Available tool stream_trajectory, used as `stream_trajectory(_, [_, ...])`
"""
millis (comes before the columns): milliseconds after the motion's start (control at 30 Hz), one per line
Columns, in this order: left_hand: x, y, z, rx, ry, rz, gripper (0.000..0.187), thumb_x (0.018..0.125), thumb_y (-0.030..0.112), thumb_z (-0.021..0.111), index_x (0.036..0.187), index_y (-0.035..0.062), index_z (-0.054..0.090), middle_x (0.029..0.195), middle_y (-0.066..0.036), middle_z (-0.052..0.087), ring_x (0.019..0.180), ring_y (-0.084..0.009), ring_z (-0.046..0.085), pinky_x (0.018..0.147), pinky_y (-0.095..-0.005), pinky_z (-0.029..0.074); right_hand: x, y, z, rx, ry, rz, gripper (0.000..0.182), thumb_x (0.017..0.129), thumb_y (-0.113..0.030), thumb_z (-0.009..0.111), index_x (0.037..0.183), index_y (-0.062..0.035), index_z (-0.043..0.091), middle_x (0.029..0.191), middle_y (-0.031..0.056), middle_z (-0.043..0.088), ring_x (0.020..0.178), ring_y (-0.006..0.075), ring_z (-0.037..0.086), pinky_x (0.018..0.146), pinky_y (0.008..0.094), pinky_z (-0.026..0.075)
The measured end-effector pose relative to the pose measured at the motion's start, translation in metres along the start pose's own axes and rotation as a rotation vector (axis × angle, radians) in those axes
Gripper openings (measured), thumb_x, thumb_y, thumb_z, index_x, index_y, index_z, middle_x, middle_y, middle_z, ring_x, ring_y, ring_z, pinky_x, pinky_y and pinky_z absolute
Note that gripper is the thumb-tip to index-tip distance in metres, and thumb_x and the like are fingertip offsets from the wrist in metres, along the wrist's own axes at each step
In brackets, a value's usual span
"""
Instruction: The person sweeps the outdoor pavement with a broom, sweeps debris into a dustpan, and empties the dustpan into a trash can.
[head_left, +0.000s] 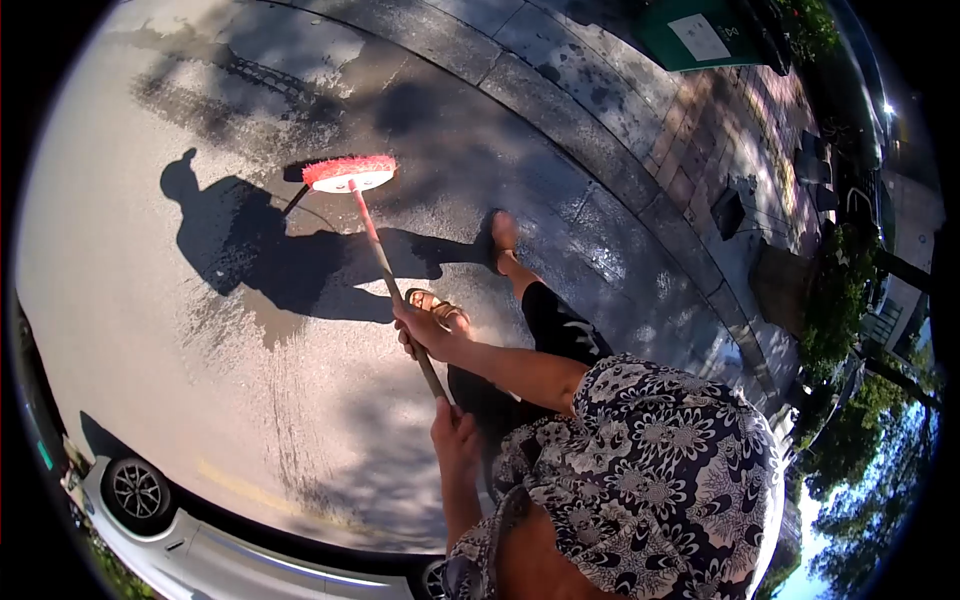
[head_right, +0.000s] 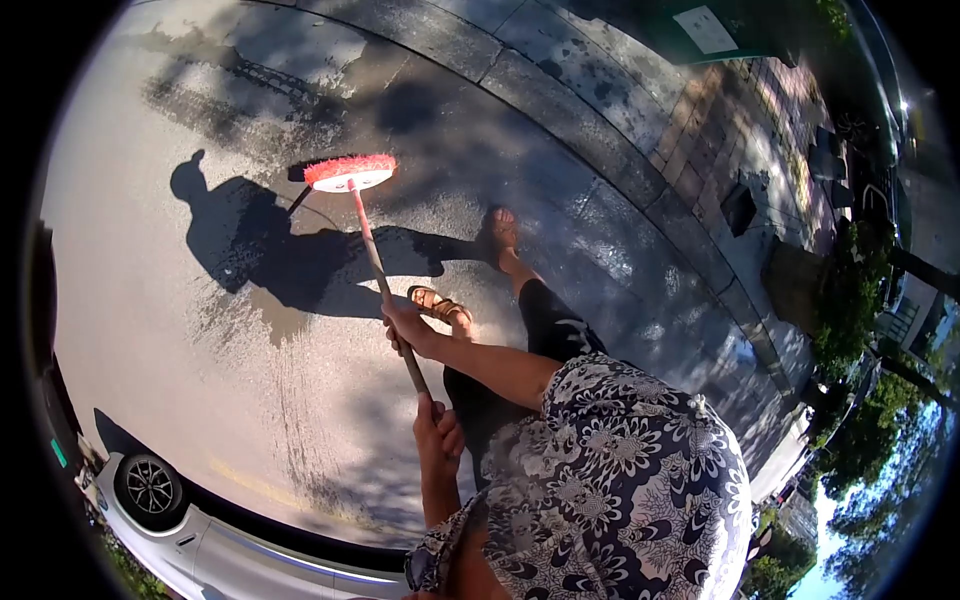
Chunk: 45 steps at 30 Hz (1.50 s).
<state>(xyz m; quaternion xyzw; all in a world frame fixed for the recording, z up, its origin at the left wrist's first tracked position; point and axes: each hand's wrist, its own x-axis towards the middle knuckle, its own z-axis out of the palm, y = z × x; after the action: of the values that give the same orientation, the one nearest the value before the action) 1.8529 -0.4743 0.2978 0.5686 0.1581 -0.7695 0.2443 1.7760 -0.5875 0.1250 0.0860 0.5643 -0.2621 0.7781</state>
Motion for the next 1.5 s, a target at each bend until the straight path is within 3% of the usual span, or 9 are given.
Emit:
stream_trajectory(167, [0.081,0.039,0.093,0.100,-0.288,-0.549,0.041,0.107,0.047,0.040,0.086,0.0146,0.052,0.054,0.008,0.030,0.033,-0.0036,0.022,0.029,-0.0215,0.018,0.023,-0.098,-0.148,0.426,0.369,-0.219,0.039,0.100,-0.047,0.049,0.080,-0.0139,0.048,0.056,-0.0023,0.040,0.042,0.0143,0.042,0.039,0.0314,0.031])
stream_trajectory(433, [0.228,0.031,0.276,0.494,-0.389,-0.791,0.038,0.107,0.041,0.043,0.084,0.0099,0.045,0.054,0.010,0.035,0.035,-0.0016,0.026,0.030,-0.0201,0.021,0.054,-0.167,-0.351,0.721,0.812,-0.453,0.029,0.101,-0.034,0.051,0.086,-0.0093,0.051,0.055,0.0036,0.048,0.041,0.0184,0.044,0.039,0.0317,0.040])
stream_trajectory(500, [0.234,0.036,0.318,0.555,-0.395,-0.720,0.036,0.106,0.039,0.046,0.085,0.0092,0.045,0.054,0.009,0.036,0.035,-0.0018,0.028,0.031,-0.0201,0.020,0.080,-0.191,-0.359,0.919,0.686,-0.454,0.041,0.103,-0.040,0.046,0.084,-0.0052,0.055,0.063,0.0021,0.055,0.049,0.0178,0.055,0.041,0.0310,0.041])
stream_trajectory(800, [0.214,0.127,0.325,0.335,-0.193,-0.291,0.040,0.107,0.041,0.043,0.089,0.0081,0.058,0.057,0.010,0.035,0.034,-0.0010,0.029,0.027,-0.0202,0.023,0.170,-0.327,-0.188,0.479,0.448,-0.119,0.038,0.101,-0.035,0.050,0.087,-0.0012,0.060,0.062,0.0117,0.059,0.042,0.0223,0.056,0.036,0.0383,0.043])
stream_trajectory(900, [0.211,0.096,0.306,0.046,-0.194,-0.194,0.045,0.108,0.043,0.038,0.090,0.0078,0.059,0.058,0.009,0.034,0.034,-0.0015,0.027,0.028,-0.0212,0.025,0.258,-0.279,-0.180,0.133,0.158,-0.460,0.039,0.099,-0.034,0.051,0.082,0.0010,0.059,0.061,0.0129,0.060,0.043,0.0207,0.058,0.037,0.0387,0.042])
stream_trajectory(1033, [0.185,0.015,0.338,-0.011,0.032,0.082,0.043,0.107,0.048,0.040,0.083,0.0145,0.053,0.057,0.008,0.033,0.038,-0.0048,0.025,0.034,-0.0233,0.023,0.140,-0.278,-0.139,0.097,-0.247,-0.201,0.038,0.097,-0.030,0.052,0.067,-0.0056,0.049,0.053,0.0076,0.050,0.039,0.0170,0.049,0.036,0.0347,0.039])
stream_trajectory(1167, [0.146,-0.006,0.347,0.099,0.288,0.130,0.041,0.106,0.047,0.044,0.079,0.0163,0.043,0.058,0.006,0.030,0.041,-0.0084,0.028,0.037,-0.0247,0.026,0.091,-0.256,-0.111,0.089,-0.337,-0.052,0.043,0.099,-0.038,0.053,0.067,-0.0111,0.044,0.050,0.0010,0.043,0.037,0.0118,0.043,0.035,0.0297,0.036])
stream_trajectory(1300, [0.121,0.003,0.306,0.609,0.182,0.172,0.040,0.107,0.044,0.043,0.079,0.0152,0.039,0.058,0.004,0.029,0.042,-0.0093,0.032,0.036,-0.0269,0.028,0.062,-0.247,-0.134,0.291,-0.179,-0.089,0.047,0.099,-0.052,0.053,0.074,-0.0127,0.045,0.053,-0.0011,0.044,0.038,0.0101,0.044,0.034,0.0279,0.034])
stream_trajectory(1500, [0.136,0.073,0.302,0.390,-0.079,-0.403,0.043,0.107,0.046,0.038,0.073,0.0209,0.042,0.053,0.010,0.029,0.036,-0.0045,0.028,0.031,-0.0217,0.020,0.057,-0.250,-0.218,0.522,0.269,-0.179,0.037,0.103,-0.044,0.050,0.084,-0.0126,0.047,0.060,0.0012,0.048,0.048,0.0166,0.048,0.046,0.0327,0.040])
